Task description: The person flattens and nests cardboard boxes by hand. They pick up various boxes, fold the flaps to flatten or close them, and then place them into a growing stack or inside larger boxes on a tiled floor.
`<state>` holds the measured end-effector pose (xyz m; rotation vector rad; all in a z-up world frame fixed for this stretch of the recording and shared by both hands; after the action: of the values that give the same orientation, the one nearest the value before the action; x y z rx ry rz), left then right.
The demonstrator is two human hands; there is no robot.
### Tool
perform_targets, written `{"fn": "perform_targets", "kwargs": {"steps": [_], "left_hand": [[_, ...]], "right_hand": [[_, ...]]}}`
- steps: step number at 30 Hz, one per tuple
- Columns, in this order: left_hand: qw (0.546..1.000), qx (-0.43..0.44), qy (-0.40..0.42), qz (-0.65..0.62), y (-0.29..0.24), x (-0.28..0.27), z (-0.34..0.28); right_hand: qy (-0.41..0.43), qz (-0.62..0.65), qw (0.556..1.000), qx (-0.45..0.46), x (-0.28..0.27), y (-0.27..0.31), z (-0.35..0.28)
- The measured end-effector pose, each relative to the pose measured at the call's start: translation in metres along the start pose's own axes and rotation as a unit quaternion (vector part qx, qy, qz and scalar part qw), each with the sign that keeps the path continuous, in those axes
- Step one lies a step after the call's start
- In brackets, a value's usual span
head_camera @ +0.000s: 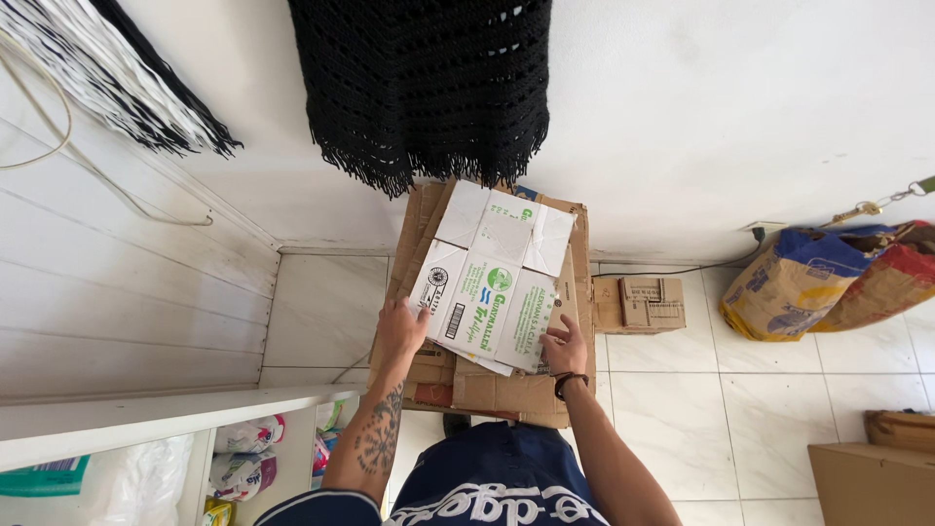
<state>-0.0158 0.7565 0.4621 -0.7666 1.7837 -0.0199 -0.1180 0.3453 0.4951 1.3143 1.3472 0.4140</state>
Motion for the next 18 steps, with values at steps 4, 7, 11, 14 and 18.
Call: {"fn": "perform_targets", "kwargs": {"steps": [4, 7, 11, 14, 18], "left_hand": [[1.000, 0.011, 0.001, -0.020, 0.002, -0.013, -0.061], [0.993, -0.017, 0.079, -0.088, 0.008, -0.026, -0.107], [0.991, -0.004, 0.098, -0.089, 0.028, -0.016, -0.137], [0.990, -0.001, 0.104, -0.091, 0.037, -0.005, -0.154], [0.977, -0.015, 0.142, -0.156, 0.046, -0.001, -0.155]], "right_hand": [[0.021, -0.058, 0.998, -0.017, -0.009, -0.028, 0.002], [0.043, -0.077, 0.996, -0.021, -0.015, -0.040, -0.001], [0.100, 0.042, 0.991, -0.078, -0.018, -0.057, -0.012], [0.109, 0.122, 0.984, -0.066, -0.030, -0.060, -0.029], [0.068, 0.217, 0.974, -0.019, -0.043, -0.085, -0.037]]}}
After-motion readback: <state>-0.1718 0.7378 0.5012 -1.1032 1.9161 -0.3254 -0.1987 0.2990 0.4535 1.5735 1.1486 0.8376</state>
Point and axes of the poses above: each hand's wrist, its own z-axis towards the middle knuckle, its own x-axis out of the palm, y = z × x, the point moved 6 cm from there along z, towards the middle knuckle, and after that the axes turned 13 degrees about -x, right-handed, at the moved point
